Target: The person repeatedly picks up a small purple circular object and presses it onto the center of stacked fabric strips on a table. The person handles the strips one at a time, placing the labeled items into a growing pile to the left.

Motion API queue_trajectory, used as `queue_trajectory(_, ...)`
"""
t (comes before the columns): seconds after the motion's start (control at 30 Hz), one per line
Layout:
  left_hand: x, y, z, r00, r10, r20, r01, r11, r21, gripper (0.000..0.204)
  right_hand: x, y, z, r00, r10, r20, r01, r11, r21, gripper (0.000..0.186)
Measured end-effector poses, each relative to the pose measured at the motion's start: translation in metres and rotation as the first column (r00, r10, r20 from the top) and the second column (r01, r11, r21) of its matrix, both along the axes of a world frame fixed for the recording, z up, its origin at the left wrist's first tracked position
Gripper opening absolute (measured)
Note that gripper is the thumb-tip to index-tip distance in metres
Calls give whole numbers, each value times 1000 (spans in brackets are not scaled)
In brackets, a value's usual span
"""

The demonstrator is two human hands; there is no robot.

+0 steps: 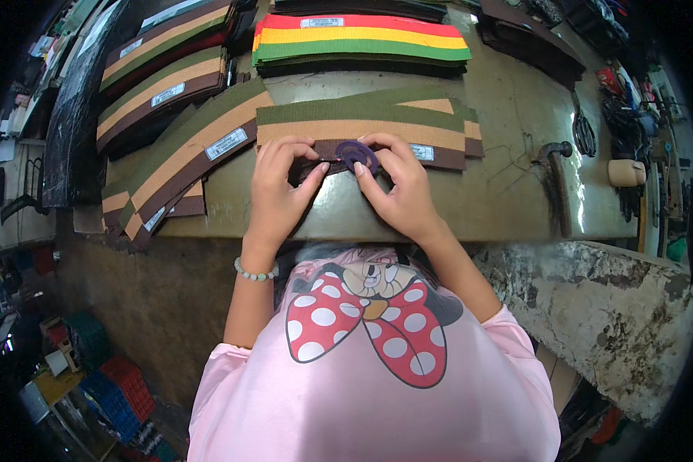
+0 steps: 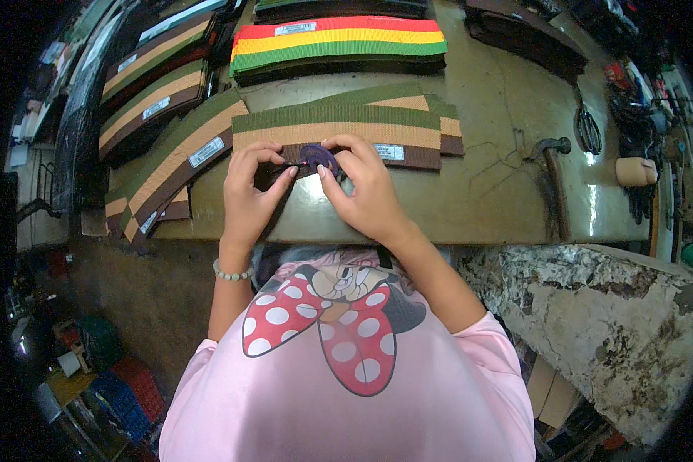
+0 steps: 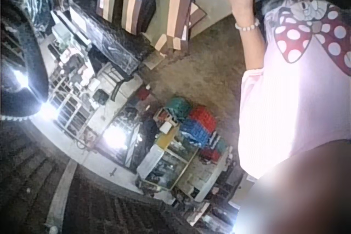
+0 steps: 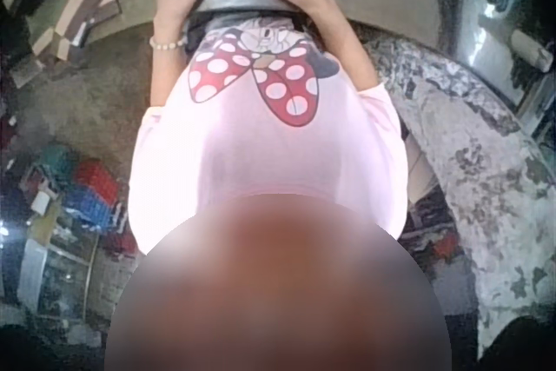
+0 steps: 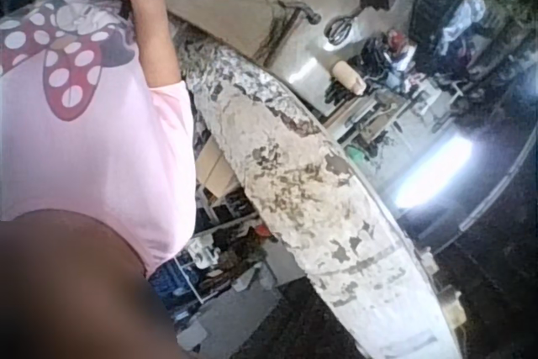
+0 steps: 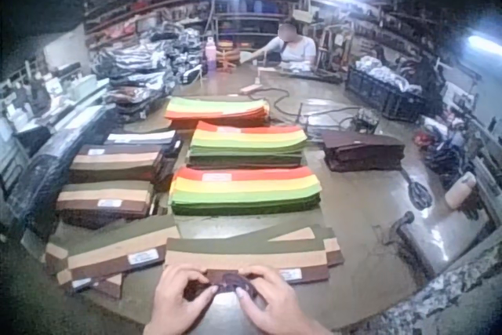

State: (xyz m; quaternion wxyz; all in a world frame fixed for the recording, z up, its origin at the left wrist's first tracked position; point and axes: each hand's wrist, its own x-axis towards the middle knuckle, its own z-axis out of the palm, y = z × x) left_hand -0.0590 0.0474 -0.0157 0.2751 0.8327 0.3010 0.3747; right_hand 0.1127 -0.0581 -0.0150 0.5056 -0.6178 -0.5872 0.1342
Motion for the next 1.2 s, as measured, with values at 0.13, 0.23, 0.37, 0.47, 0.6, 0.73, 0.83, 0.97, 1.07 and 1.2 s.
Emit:
queue_trajectory(0.13,0,0,1,1000,-4,-23,4,1000,6,25,1,-1,-2,999,-3,49,3,1000,-6,17)
queue_trajectory(0.23,-1,0,5,999,4,-43,-6,999,-35,24,2,-2,0,998,-1,61,2,1000,-15,16)
queue_trajectory(0.37,3,0,10,999,-27,-46,27,1000,0,17,11,-2,3,743,-68,-666,178,979,99,22)
queue_trajectory(0.47,8,-2,12,980,-30,-199,71,977,200,11,19,-5,2,662,-98,-743,345,920,185,28)
queue_trajectory(0.6,13,-7,16,972,-86,-218,131,971,198,8,23,-5,-4,653,-129,-746,349,926,146,28)
queue_trajectory(0.73,12,-15,25,879,-475,-43,467,876,-122,13,24,-2,-6,599,-121,-792,360,924,131,28)
queue_trajectory(0.83,14,-11,32,914,-404,-48,400,914,-74,18,15,-7,-3,695,-179,-696,378,914,143,28)
queue_trajectory(0.97,23,31,36,888,-284,-361,344,932,114,28,-11,-31,2,730,-9,-683,167,972,166,26)
queue_trajectory(1.07,24,51,44,811,-405,-423,429,902,-41,27,-5,-52,5,800,-113,-589,145,989,8,24)
queue_trajectory(1.2,40,49,68,801,-363,-476,365,927,-92,21,24,-70,-1,757,-134,-640,122,991,-63,27)
